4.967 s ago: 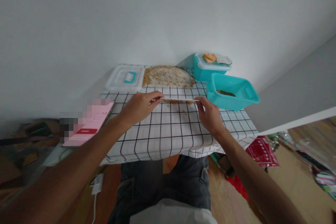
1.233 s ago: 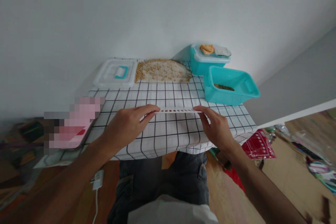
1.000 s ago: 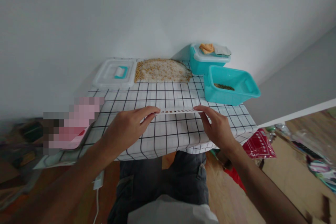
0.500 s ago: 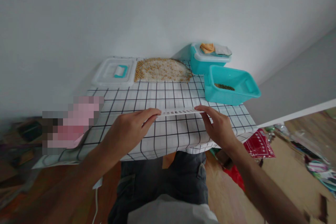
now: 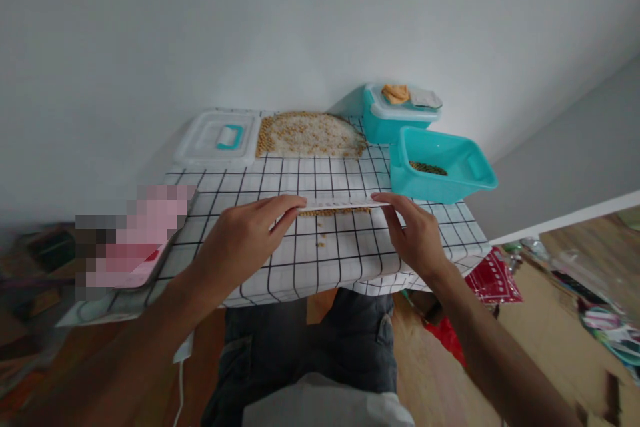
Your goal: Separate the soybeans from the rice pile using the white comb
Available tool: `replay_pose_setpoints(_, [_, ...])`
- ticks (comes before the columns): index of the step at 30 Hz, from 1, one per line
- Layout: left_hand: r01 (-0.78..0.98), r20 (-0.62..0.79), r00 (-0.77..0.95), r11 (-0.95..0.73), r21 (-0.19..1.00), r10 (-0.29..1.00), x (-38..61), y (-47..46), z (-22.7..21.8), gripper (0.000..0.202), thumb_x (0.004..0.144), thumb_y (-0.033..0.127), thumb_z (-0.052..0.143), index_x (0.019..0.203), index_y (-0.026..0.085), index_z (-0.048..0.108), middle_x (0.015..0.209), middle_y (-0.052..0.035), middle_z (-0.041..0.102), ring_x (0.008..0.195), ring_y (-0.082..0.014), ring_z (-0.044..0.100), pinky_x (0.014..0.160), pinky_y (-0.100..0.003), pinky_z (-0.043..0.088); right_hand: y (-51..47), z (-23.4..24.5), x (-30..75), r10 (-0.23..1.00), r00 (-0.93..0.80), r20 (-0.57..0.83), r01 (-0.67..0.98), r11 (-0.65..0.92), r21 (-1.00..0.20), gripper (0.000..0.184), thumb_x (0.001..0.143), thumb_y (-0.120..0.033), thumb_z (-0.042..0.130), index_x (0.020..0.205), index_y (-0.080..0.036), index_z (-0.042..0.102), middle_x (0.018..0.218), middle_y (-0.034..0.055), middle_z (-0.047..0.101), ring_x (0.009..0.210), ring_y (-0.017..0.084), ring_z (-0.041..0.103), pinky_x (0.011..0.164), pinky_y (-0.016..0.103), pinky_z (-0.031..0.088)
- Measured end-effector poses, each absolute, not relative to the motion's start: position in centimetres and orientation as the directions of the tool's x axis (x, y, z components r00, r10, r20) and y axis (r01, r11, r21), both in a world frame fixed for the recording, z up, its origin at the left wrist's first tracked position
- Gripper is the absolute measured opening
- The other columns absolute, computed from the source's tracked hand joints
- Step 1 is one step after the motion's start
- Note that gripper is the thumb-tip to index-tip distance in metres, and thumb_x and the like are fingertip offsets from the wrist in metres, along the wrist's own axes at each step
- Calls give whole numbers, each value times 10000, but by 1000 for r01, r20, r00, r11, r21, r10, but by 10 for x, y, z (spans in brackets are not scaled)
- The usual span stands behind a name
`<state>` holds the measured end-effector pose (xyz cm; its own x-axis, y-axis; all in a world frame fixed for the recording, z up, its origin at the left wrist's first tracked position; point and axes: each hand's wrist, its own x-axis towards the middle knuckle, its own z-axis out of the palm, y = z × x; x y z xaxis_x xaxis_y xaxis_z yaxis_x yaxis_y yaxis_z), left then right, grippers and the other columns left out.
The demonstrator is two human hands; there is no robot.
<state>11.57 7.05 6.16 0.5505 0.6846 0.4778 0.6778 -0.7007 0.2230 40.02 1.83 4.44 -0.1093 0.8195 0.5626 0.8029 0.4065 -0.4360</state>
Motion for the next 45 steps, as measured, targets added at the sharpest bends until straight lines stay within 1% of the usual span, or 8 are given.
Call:
replay_pose_setpoints(4, [686, 511, 401, -619, 383, 760, 98, 28, 76, 540, 867, 311, 706, 1361, 221, 504, 1350, -78, 616, 1250, -265, 585, 1089, -461, 478, -25, 63, 402, 805, -36, 592, 846, 340, -410, 317, 951, -76, 489, 1177, -242, 635, 1191, 28, 716, 1118, 164, 671, 972, 319, 550])
replay_pose_setpoints(7, [585, 579, 259, -603, 543, 773, 74, -26, 71, 604, 783, 247, 773, 1340, 260, 538, 1346, -60, 599, 1240, -250, 582, 1018, -407, 550, -84, 74, 403, 834, -45, 550, 848, 322, -420, 419, 890, -32, 556, 1239, -256, 615, 1179, 17, 723, 1065, 147, 696, 963, 270, 564])
replay_pose_setpoints(9, [500, 555, 464, -721, 479, 690, 65, -54, 56, 718, 780, 226, 786, 1423, 299, 473, 1469, -50, 515, 1295, -265, 551, 1027, -412, 555, -113, 68, 400, 845, -222, 487, 792, 448, -415, 430, 881, -25, 550, 1263, -216, 604, 1195, 44, 719, 1073, 155, 698, 955, 259, 573])
replay_pose_setpoints(12, [440, 523, 623, -813, 381, 582, 68, -69, 31, 488, 877, 40, 617, 1341, 188, 581, 1348, -67, 637, 1260, -222, 593, 1036, -351, 553, -125, 41, 391, 811, -237, 534, 742, 507, -440, 425, 882, 2, 527, 1255, -186, 606, 1197, 72, 716, 1114, 173, 683, 959, 290, 582])
replay_pose_setpoints(15, [417, 538, 629, -828, 375, 561, 78, -62, 18, 403, 930, 12, 518, 1287, 162, 626, 1253, -53, 701, 1203, -183, 635, 1035, -329, 551, -119, 13, 383, 791, -220, 571, 706, 533, -467, 468, 853, 44, 536, 1268, -162, 602, 1209, 105, 707, 1148, 212, 668, 962, 351, 591])
replay_pose_setpoints(23, [433, 524, 579, -780, 452, 625, 79, -48, 13, 450, 889, 25, 601, 1284, 237, 636, 1253, -23, 705, 1189, -197, 650, 1058, -369, 543, -121, 3, 387, 813, -197, 548, 716, 501, -486, 537, 857, 11, 574, 1348, -206, 561, 1270, 99, 680, 1192, 240, 643, 963, 410, 597])
replay_pose_setpoints(34, [480, 470, 574, -741, 471, 670, 79, -39, 12, 461, 868, 113, 639, 1279, 318, 616, 1214, 22, 725, 1128, -208, 690, 996, -365, 602, -104, 34, 382, 879, -148, 454, 727, 408, -552, 498, 878, 11, 523, 1293, -257, 585, 1227, 44, 705, 1149, 184, 667, 970, 336, 593])
replay_pose_setpoints(45, [474, 468, 585, -747, 466, 662, 82, -32, 17, 406, 882, 66, 615, 1234, 268, 636, 1186, 19, 734, 1097, -161, 696, 1039, -311, 558, -101, 45, 383, 914, -129, 384, 751, 343, -565, 442, 910, -25, 513, 1270, -269, 589, 1216, 20, 707, 1119, 159, 676, 978, 316, 581])
